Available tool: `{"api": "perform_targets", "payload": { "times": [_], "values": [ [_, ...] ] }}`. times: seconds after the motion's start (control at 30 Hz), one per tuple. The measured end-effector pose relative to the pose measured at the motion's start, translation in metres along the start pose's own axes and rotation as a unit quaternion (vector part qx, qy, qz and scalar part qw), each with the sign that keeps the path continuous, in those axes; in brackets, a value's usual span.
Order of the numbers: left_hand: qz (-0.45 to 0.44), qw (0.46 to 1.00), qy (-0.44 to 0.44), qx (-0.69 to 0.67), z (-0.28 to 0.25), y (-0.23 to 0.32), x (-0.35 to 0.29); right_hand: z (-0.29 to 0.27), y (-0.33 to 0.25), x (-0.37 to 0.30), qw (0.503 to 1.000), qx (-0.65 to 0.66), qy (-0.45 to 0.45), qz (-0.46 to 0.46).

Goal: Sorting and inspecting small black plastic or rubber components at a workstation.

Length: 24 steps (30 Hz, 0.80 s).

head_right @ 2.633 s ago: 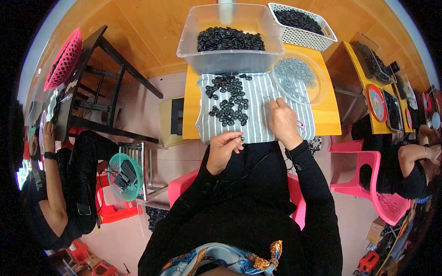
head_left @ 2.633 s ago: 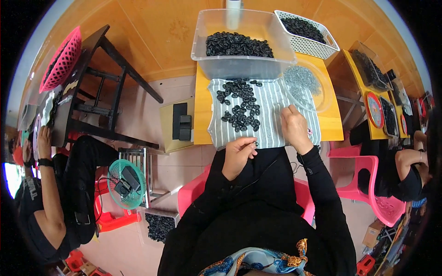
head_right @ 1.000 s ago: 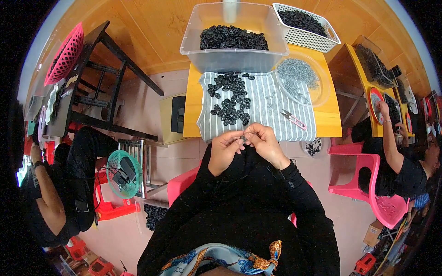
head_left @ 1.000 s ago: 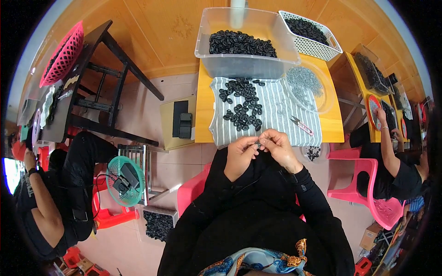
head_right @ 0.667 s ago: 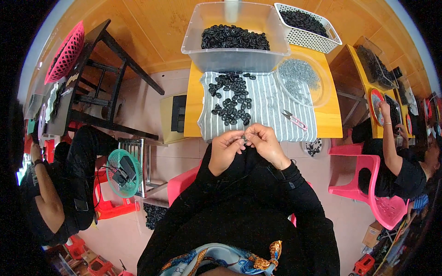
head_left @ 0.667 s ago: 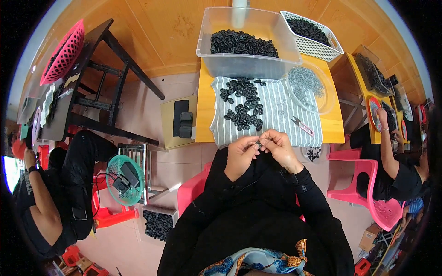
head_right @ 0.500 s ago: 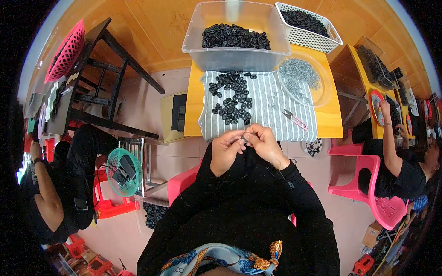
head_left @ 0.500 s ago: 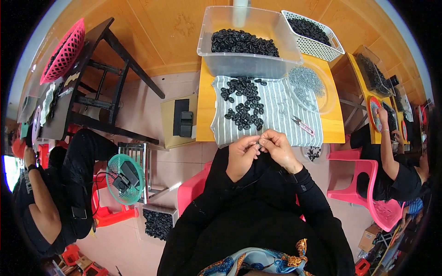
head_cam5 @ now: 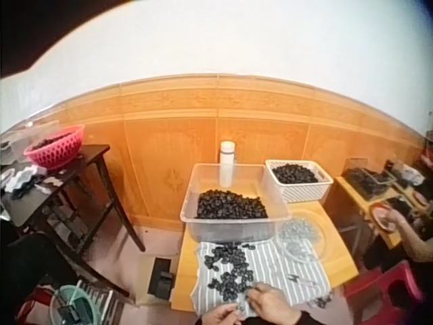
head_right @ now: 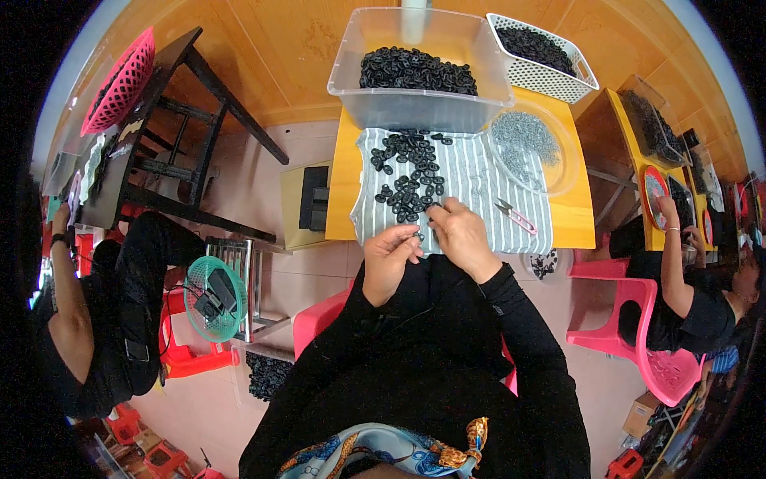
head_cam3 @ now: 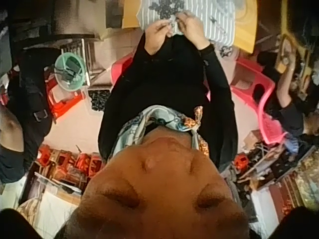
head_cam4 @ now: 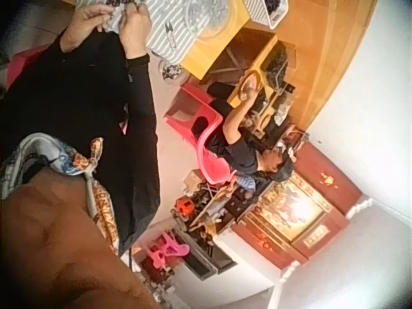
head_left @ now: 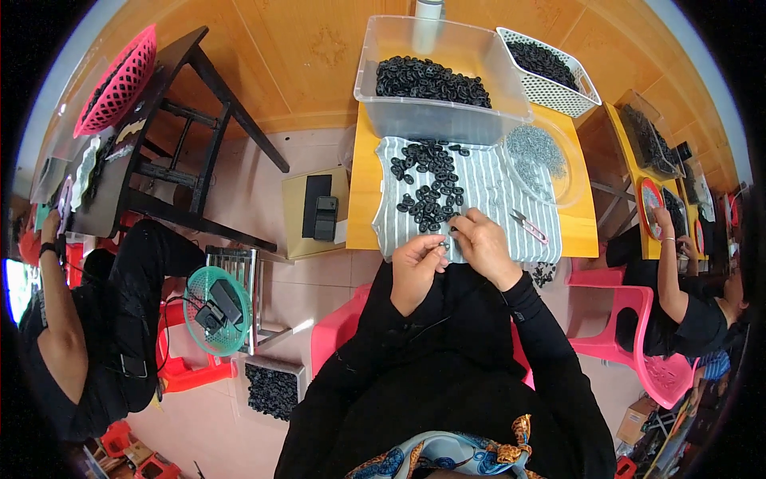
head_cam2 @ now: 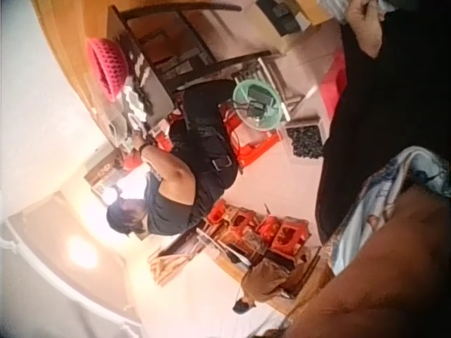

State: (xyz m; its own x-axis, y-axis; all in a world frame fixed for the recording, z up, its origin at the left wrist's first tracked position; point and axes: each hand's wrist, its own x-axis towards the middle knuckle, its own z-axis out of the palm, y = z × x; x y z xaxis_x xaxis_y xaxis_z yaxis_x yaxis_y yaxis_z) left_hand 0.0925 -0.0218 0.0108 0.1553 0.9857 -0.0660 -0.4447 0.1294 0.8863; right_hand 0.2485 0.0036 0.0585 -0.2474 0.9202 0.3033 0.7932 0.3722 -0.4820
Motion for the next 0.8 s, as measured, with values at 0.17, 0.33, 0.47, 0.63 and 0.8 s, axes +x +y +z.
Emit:
{"api": "perform_targets", "payload": {
  "times": [0.17,0.33,0.47,0.63,0.8],
  "values": [
    [-0.004,1.0,0.006,-0.019,0.001,0.002,0.002,0.002,0.0,-0.003,1.0,0.001,-0.019,-0.014],
    [-0.01,1.0,0.01,-0.013,0.001,0.002,0.0,0.0,0.01,-0.01,1.0,0.01,-0.003,-0.003],
    [-0.012,1.0,0.0,-0.005,0.001,-0.001,0.001,-0.007,0.016,-0.011,0.993,0.051,0.082,0.065],
    [-0.015,1.0,-0.007,-0.011,0.001,-0.003,-0.001,0.0,0.025,-0.017,0.993,-0.019,0.116,0.004],
    [-0.039,0.999,-0.031,-0.003,0.001,-0.003,-0.002,-0.009,0.019,-0.029,0.992,-0.041,0.119,0.025]
  ]
}}
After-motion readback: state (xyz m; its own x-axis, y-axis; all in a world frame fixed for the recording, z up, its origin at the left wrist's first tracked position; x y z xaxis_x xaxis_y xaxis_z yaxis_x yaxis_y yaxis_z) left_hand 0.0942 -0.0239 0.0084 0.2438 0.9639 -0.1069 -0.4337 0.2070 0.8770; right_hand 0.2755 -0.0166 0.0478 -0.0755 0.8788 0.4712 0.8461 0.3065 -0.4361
